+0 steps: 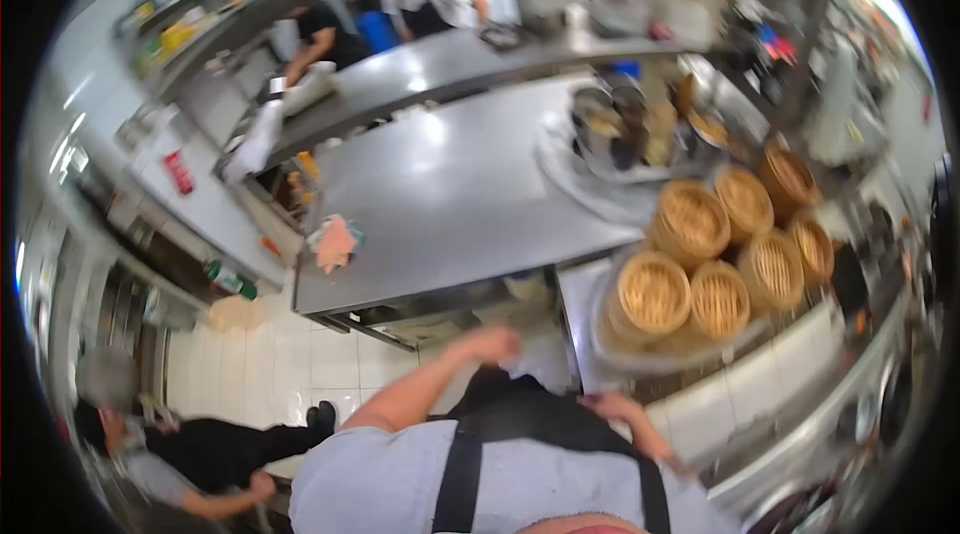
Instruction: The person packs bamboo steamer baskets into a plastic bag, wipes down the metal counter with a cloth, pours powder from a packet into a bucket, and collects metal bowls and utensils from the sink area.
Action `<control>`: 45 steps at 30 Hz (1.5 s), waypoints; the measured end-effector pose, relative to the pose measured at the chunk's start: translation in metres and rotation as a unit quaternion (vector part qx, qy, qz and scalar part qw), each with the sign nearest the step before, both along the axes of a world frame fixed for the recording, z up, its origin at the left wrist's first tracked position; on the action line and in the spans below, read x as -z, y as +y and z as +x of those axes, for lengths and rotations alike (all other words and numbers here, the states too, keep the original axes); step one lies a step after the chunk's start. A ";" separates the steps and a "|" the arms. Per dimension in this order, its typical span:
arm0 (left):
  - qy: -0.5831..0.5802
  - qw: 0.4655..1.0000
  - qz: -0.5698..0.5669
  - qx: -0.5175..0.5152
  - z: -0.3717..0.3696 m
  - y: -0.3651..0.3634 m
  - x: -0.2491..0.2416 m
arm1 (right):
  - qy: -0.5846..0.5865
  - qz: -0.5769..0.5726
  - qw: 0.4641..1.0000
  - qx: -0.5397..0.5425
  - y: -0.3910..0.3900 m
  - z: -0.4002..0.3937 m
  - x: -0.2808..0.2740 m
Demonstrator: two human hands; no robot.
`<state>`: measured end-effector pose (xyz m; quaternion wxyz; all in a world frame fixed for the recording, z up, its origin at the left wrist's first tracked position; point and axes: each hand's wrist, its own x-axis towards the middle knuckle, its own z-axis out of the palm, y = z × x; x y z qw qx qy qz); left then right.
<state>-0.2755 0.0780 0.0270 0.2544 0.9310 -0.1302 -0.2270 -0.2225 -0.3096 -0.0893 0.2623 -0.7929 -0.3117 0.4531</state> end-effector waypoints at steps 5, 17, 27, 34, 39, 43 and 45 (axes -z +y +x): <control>-0.370 0.874 0.073 -0.307 0.091 0.111 -0.243 | 0.037 -0.011 0.996 -0.083 0.065 -0.010 -0.056; -0.796 0.521 0.279 -0.127 0.278 0.362 -0.643 | 0.025 -0.049 0.989 0.138 0.167 -0.080 -0.040; -0.645 0.692 0.291 -0.146 0.359 0.411 -0.650 | -0.016 -0.013 0.920 0.391 0.180 -0.111 -0.049; -0.696 0.714 0.012 0.077 0.258 0.240 -0.612 | -0.034 -0.026 0.930 0.366 0.157 -0.088 -0.026; -0.587 0.771 -0.148 0.195 0.178 0.063 -0.472 | -0.059 -0.066 0.955 0.284 0.128 -0.054 -0.028; -0.386 0.863 -0.275 0.173 0.148 -0.074 -0.332 | -0.033 -0.081 0.960 0.267 0.090 -0.039 -0.022; -0.384 0.865 -0.241 0.215 0.152 -0.120 -0.264 | -0.051 -0.015 0.956 0.287 0.065 -0.041 -0.014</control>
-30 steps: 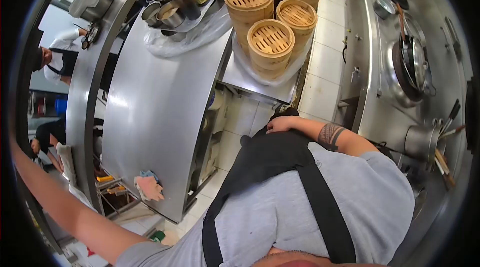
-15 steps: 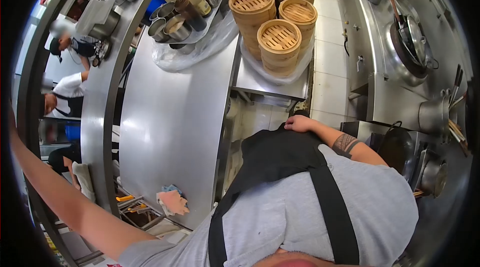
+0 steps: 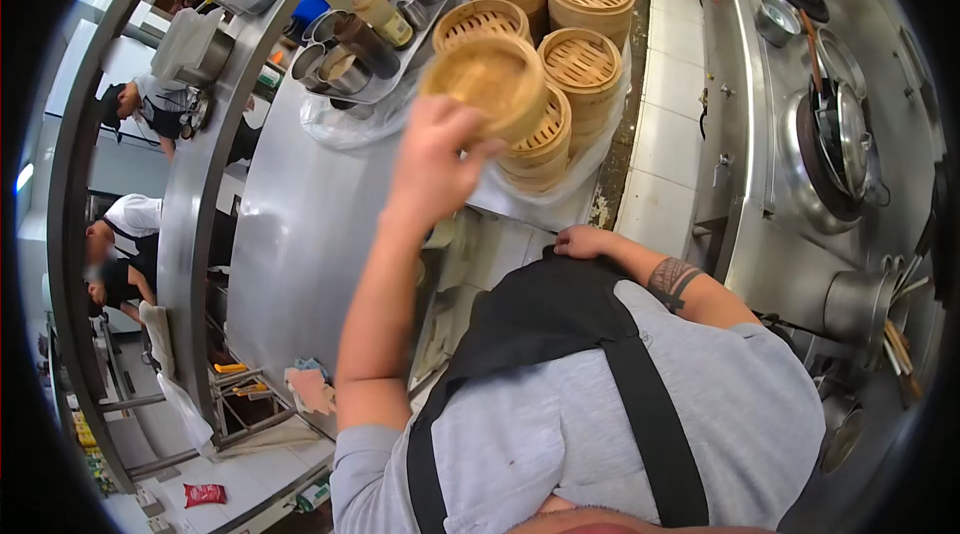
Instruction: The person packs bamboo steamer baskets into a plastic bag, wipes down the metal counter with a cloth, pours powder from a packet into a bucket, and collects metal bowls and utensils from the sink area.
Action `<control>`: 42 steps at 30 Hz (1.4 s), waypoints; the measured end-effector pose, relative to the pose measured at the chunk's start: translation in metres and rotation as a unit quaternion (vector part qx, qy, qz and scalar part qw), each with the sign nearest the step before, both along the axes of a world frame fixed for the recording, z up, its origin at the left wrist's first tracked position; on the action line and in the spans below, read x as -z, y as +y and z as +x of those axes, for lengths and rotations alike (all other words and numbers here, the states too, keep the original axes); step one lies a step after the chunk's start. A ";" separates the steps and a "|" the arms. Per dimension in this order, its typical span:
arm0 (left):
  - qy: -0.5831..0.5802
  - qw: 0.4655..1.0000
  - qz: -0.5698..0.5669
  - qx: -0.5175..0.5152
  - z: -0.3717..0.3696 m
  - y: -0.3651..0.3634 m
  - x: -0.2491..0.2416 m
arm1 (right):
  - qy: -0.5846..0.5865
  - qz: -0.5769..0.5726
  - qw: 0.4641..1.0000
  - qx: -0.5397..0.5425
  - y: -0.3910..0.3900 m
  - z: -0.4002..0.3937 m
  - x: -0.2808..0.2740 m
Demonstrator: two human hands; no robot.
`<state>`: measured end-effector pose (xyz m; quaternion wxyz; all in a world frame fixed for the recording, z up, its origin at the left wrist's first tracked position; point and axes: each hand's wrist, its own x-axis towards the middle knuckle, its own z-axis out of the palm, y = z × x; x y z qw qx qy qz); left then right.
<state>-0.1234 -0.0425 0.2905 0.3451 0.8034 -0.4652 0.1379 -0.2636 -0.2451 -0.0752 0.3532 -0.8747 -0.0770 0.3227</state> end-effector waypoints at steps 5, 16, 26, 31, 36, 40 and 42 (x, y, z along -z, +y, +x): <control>0.048 0.996 0.064 -0.030 -0.003 -0.049 0.067 | 0.039 0.043 0.998 -0.019 -0.057 -0.016 -0.019; 0.126 0.975 0.119 -0.135 -0.020 -0.077 0.053 | 0.079 0.037 0.995 -0.048 -0.143 0.002 -0.028; 0.113 0.935 0.046 -0.334 -0.108 -0.035 0.123 | 0.177 0.219 0.932 0.226 -0.153 0.022 -0.004; 0.380 0.852 0.149 -0.328 -0.204 0.030 0.232 | 0.249 0.417 0.779 0.396 -0.154 0.037 -0.030; 0.532 0.757 0.137 -0.353 -0.292 0.068 0.297 | 0.217 0.504 0.676 0.492 -0.161 0.070 -0.032; 0.567 0.685 0.139 -0.435 -0.313 0.070 0.287 | 0.205 0.436 0.673 0.561 -0.173 0.100 -0.012; 0.590 0.655 0.125 -0.456 -0.316 0.073 0.283 | 0.187 0.450 0.658 0.574 -0.178 0.110 -0.007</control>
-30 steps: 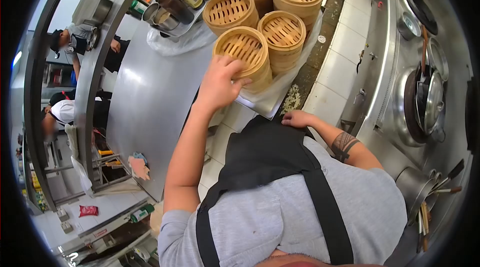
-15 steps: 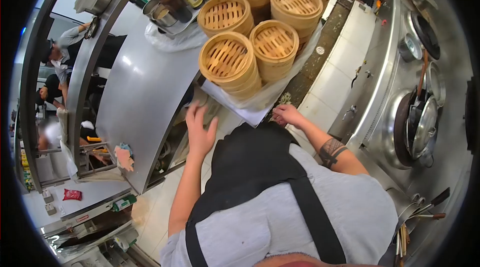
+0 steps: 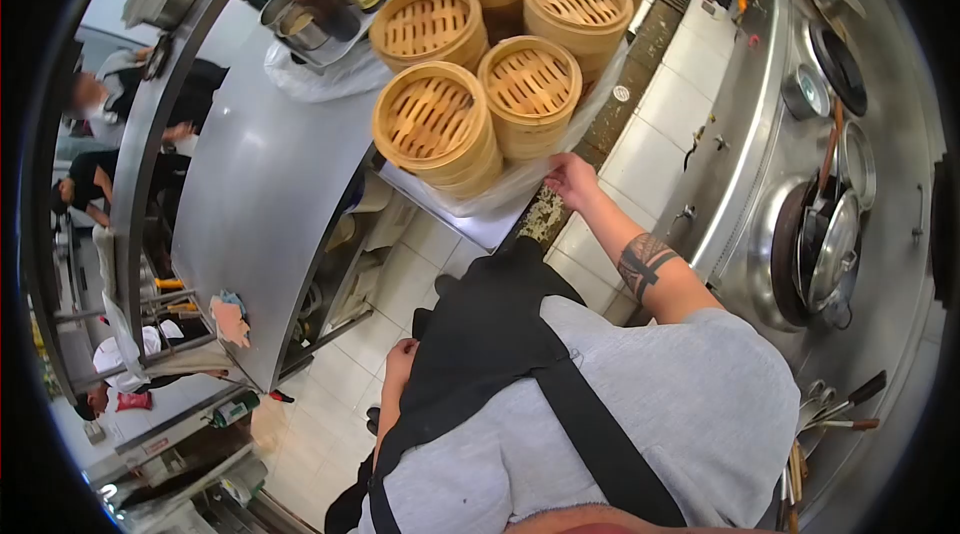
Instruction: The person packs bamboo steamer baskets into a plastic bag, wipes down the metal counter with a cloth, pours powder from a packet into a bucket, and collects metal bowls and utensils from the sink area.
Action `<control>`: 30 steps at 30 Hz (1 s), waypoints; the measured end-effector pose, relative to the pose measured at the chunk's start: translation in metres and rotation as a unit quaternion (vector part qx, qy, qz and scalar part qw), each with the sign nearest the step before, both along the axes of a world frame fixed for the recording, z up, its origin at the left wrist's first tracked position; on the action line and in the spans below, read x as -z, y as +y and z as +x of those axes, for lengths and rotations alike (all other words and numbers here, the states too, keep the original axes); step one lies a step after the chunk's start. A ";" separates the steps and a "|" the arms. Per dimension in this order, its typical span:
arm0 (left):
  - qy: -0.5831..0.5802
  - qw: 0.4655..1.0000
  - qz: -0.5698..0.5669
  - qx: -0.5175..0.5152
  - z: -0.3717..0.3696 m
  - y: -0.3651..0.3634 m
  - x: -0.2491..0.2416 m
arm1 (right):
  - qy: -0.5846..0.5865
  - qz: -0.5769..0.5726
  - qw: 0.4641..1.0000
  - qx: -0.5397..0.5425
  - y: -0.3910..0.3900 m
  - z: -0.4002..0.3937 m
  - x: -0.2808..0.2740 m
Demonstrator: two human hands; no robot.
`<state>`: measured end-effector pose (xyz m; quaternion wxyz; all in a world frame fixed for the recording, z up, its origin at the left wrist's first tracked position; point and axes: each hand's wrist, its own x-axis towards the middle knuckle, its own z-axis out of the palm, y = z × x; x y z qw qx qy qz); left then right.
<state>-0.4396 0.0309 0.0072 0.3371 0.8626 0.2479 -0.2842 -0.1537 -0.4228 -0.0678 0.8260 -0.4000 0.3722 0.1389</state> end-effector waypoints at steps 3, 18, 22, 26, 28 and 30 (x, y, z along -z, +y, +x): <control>0.008 0.999 -0.005 -0.032 -0.001 0.011 -0.002 | -0.044 0.042 0.991 0.119 -0.012 0.016 -0.003; -0.032 0.994 -0.054 -0.085 -0.068 0.127 0.074 | -0.233 -0.305 0.916 0.120 0.003 0.004 -0.209; -0.036 0.979 -0.097 -0.175 -0.120 0.161 0.098 | -0.289 -0.530 0.781 0.163 0.037 -0.013 -0.231; 0.006 0.942 -0.210 -0.263 -0.184 0.200 0.146 | -0.362 -0.548 0.732 0.181 0.078 -0.035 -0.285; -0.010 0.951 -0.224 -0.211 -0.214 0.222 0.158 | -0.421 -0.489 0.738 0.197 0.109 -0.052 -0.310; -0.033 0.958 -0.237 -0.158 -0.230 0.233 0.160 | -0.421 -0.513 0.724 0.190 0.123 -0.065 -0.314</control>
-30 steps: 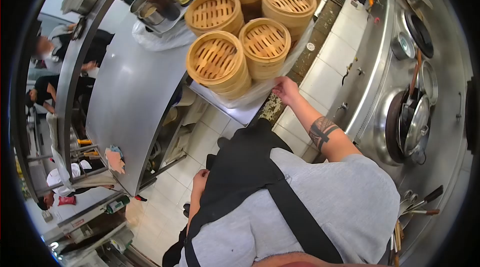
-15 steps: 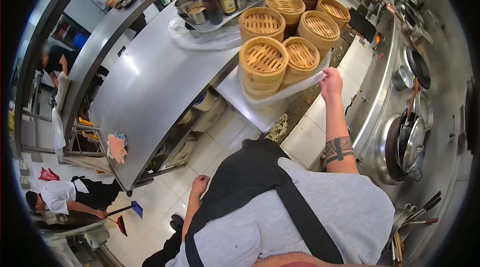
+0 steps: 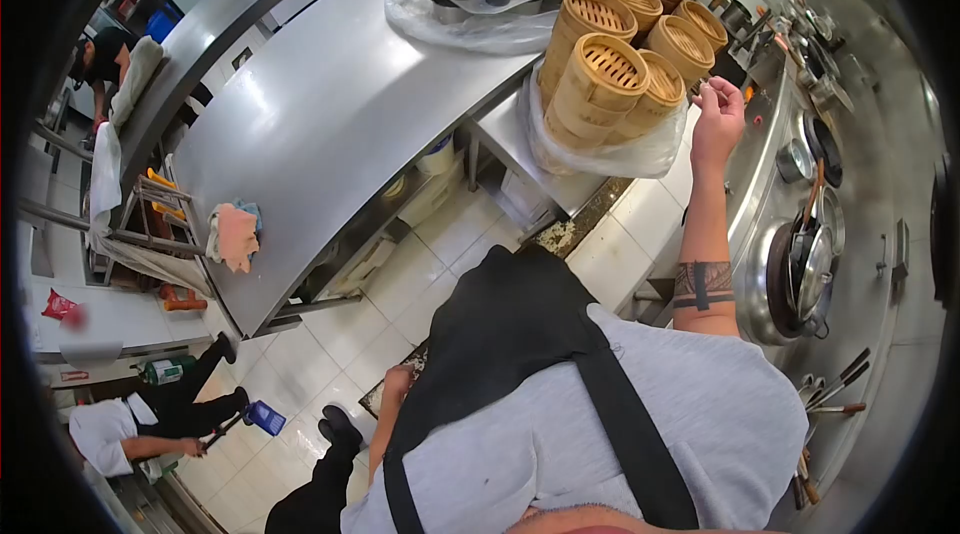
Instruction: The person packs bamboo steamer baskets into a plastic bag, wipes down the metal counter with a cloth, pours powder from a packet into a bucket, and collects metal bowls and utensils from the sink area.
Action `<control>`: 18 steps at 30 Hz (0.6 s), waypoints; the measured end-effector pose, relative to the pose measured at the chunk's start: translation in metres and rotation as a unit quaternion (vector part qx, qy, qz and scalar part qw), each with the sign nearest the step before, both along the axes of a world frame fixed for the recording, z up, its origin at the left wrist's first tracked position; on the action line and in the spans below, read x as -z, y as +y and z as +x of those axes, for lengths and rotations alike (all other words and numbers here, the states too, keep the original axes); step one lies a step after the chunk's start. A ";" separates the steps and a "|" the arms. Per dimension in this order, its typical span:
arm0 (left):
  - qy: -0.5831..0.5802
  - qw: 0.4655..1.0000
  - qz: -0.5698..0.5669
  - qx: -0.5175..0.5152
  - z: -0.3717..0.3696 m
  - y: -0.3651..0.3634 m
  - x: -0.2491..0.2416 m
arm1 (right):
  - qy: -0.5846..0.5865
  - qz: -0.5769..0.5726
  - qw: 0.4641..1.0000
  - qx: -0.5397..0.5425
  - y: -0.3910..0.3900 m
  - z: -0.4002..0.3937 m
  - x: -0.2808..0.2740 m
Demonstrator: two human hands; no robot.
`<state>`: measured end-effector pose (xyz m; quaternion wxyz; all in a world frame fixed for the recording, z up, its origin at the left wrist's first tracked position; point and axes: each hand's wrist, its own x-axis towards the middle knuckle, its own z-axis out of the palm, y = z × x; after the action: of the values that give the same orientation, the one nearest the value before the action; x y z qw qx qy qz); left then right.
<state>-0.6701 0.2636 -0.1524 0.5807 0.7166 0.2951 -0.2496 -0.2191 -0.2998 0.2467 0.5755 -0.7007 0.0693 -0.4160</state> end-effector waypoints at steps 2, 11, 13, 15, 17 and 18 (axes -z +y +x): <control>0.030 0.999 0.033 -0.005 0.002 0.000 -0.019 | -0.014 -0.020 1.000 0.013 0.008 -0.008 0.003; 0.062 0.965 -0.013 -0.254 0.032 0.007 0.002 | 0.252 0.135 0.942 0.177 -0.125 0.027 0.207; 0.087 0.970 -0.014 -0.226 0.042 0.000 -0.005 | 0.338 0.406 0.836 0.148 -0.114 -0.006 0.225; 0.117 0.967 -0.007 -0.226 0.059 -0.016 -0.025 | 0.359 0.595 0.716 0.068 -0.147 -0.008 0.282; 0.103 0.964 -0.016 -0.246 0.074 -0.028 -0.019 | 0.303 0.615 0.728 -0.023 -0.152 -0.015 0.314; 0.092 0.966 -0.053 -0.236 0.085 -0.034 -0.021 | 0.299 0.617 0.728 -0.022 -0.139 -0.012 0.304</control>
<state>-0.5846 0.2294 -0.1318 0.6308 0.5683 0.4946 -0.1855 -0.2311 -0.4393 -0.0572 0.8395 -0.2811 0.4634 -0.0385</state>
